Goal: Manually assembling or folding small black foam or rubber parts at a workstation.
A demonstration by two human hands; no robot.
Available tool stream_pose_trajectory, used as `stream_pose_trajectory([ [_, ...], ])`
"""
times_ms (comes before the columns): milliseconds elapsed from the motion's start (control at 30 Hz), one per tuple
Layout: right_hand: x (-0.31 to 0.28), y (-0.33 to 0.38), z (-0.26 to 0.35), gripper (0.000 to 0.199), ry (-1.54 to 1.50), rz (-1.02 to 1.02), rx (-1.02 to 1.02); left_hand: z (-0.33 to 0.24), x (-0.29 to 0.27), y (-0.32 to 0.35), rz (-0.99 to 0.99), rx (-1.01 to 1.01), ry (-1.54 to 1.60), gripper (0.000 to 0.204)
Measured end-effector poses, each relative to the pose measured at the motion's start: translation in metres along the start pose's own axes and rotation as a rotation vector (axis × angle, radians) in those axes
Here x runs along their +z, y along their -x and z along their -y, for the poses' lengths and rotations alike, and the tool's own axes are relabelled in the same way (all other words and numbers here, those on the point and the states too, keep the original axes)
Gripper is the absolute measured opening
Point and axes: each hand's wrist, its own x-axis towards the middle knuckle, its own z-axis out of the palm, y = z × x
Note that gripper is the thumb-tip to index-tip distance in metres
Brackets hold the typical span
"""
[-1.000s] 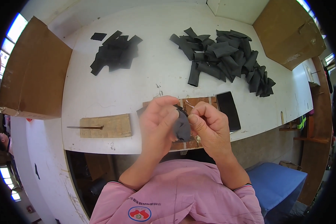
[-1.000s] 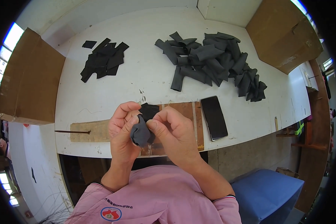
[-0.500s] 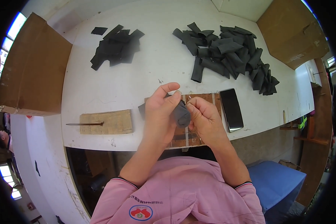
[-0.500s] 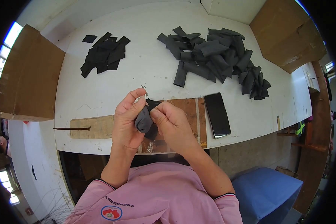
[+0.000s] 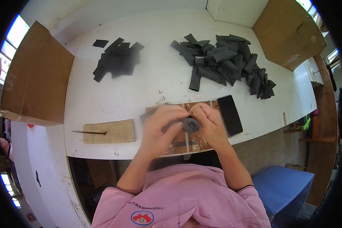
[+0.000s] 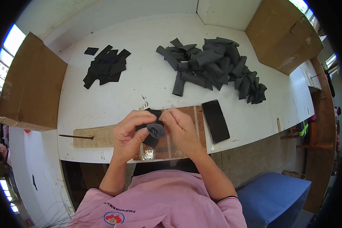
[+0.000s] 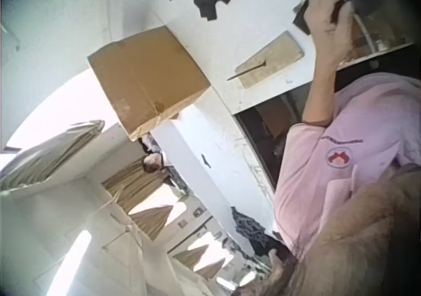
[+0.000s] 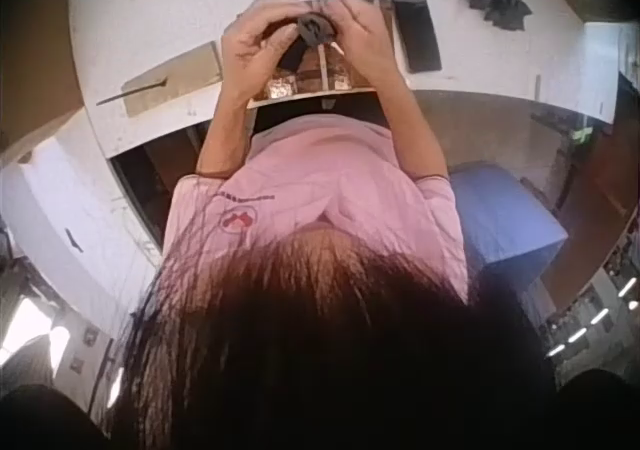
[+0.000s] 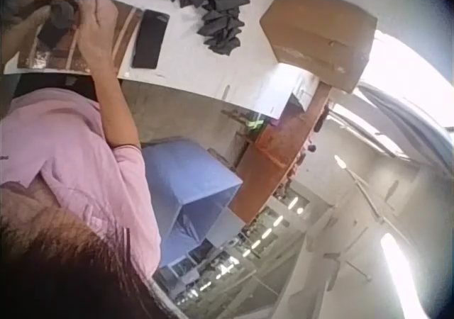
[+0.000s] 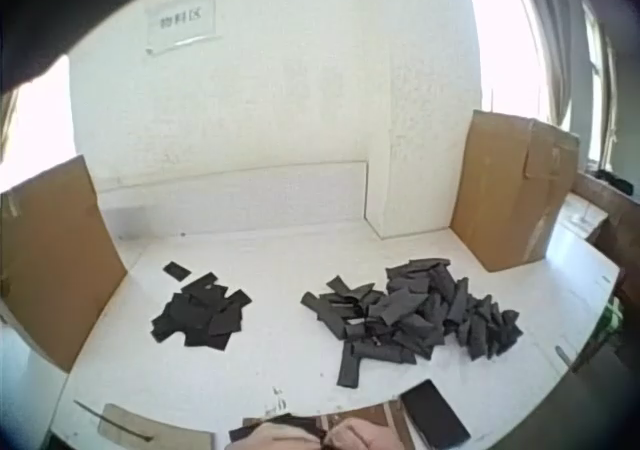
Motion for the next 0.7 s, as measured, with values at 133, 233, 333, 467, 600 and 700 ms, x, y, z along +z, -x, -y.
stream_pose_trajectory([
  [133, -0.007, 0.013, 0.008, 0.024, 0.299, 0.054, -0.509, -0.003, -0.003, -0.001, 0.025, 0.061, -0.086, 0.010],
  [233, 0.006, 0.014, 0.025, 0.028, 0.784, 0.018, -0.622, -0.006, 0.001, 0.000, -0.074, 0.110, -0.135, 0.008],
  [333, 0.005, 0.006, 0.034, 0.024, 0.953, 0.064, -0.617, -0.002, 0.006, 0.003, -0.225, 0.072, 0.042, 0.009],
  [467, 0.004, 0.007, 0.002, 0.017, 0.969, 0.092, -0.567, 0.024, 0.008, 0.020, -0.207, -0.036, -0.033, 0.006],
  [600, 0.004, 0.010, -0.004, 0.015, 0.892, 0.029, -0.532, 0.025, 0.013, 0.021, -0.194, -0.129, 0.186, 0.007],
  [700, 0.004, 0.011, -0.002, 0.014, 0.959, 0.019, -0.512, 0.003, 0.016, 0.007, -0.172, -0.136, 0.441, 0.012],
])
